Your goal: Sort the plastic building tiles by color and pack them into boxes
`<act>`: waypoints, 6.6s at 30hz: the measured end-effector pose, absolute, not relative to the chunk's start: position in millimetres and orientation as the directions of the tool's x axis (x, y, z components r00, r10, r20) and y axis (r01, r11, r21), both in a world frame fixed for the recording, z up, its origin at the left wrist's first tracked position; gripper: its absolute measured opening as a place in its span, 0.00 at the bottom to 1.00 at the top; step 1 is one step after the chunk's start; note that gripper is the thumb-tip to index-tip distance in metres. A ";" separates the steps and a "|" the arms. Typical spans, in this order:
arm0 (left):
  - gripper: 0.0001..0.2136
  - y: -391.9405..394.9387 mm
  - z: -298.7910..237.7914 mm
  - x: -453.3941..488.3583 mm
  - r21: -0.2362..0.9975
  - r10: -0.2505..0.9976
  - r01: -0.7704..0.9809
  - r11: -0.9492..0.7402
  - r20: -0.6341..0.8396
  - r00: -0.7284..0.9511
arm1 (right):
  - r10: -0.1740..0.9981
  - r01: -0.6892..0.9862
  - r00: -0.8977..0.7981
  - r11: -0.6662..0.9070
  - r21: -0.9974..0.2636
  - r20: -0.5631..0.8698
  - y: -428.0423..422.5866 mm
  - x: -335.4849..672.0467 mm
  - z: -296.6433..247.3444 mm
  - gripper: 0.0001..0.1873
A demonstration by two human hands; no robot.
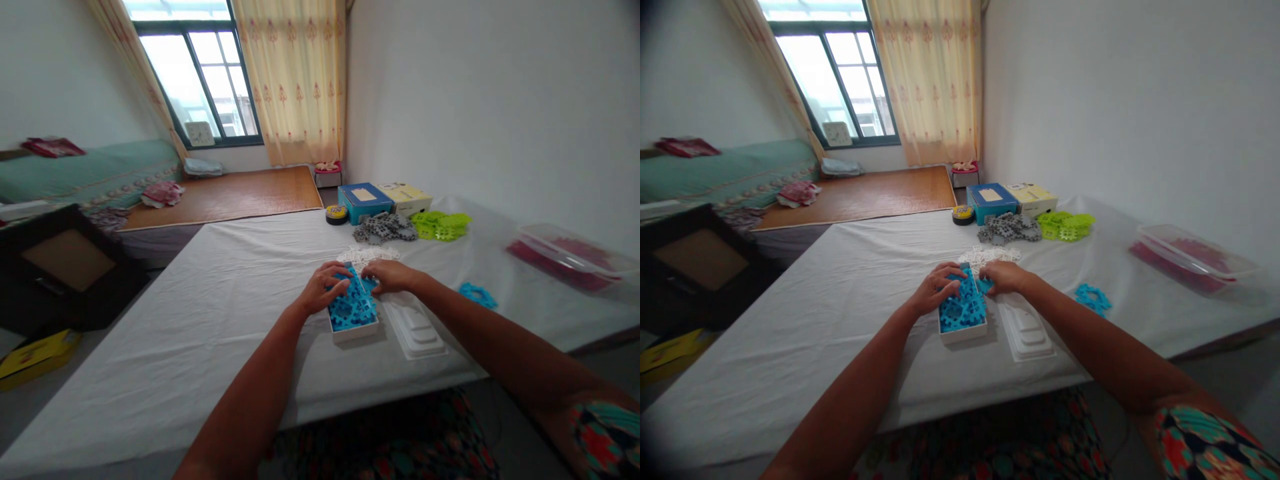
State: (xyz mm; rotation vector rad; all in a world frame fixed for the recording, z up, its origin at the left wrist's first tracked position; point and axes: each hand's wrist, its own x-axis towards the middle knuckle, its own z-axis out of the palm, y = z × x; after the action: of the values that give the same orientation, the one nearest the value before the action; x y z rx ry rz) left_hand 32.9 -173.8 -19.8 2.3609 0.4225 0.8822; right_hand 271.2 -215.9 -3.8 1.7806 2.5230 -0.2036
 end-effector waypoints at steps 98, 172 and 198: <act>0.15 -146.0 -20.2 5.3 0.589 0.766 0.517 -0.621 0.317 0.559 | 0.937 0.948 -0.084 0.180 -0.264 0.338 -367.0 302.1 -39.3 0.28; 0.15 -178.4 -60.9 -5.7 0.664 0.833 0.542 -0.515 0.537 0.135 | 0.928 0.868 -0.240 0.336 -0.365 0.285 -263.4 200.2 19.9 0.28; 0.27 -170.5 -57.1 -11.7 0.744 0.900 0.511 -0.431 0.398 0.180 | 0.895 0.845 0.166 0.087 -0.527 0.413 -357.3 272.2 -43.6 0.61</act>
State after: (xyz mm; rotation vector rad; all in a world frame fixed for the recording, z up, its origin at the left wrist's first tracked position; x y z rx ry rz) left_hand -11.7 -170.5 -57.1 2.0160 1.3234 1.1621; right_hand 272.2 -357.3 -43.6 2.7979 2.6731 -0.1452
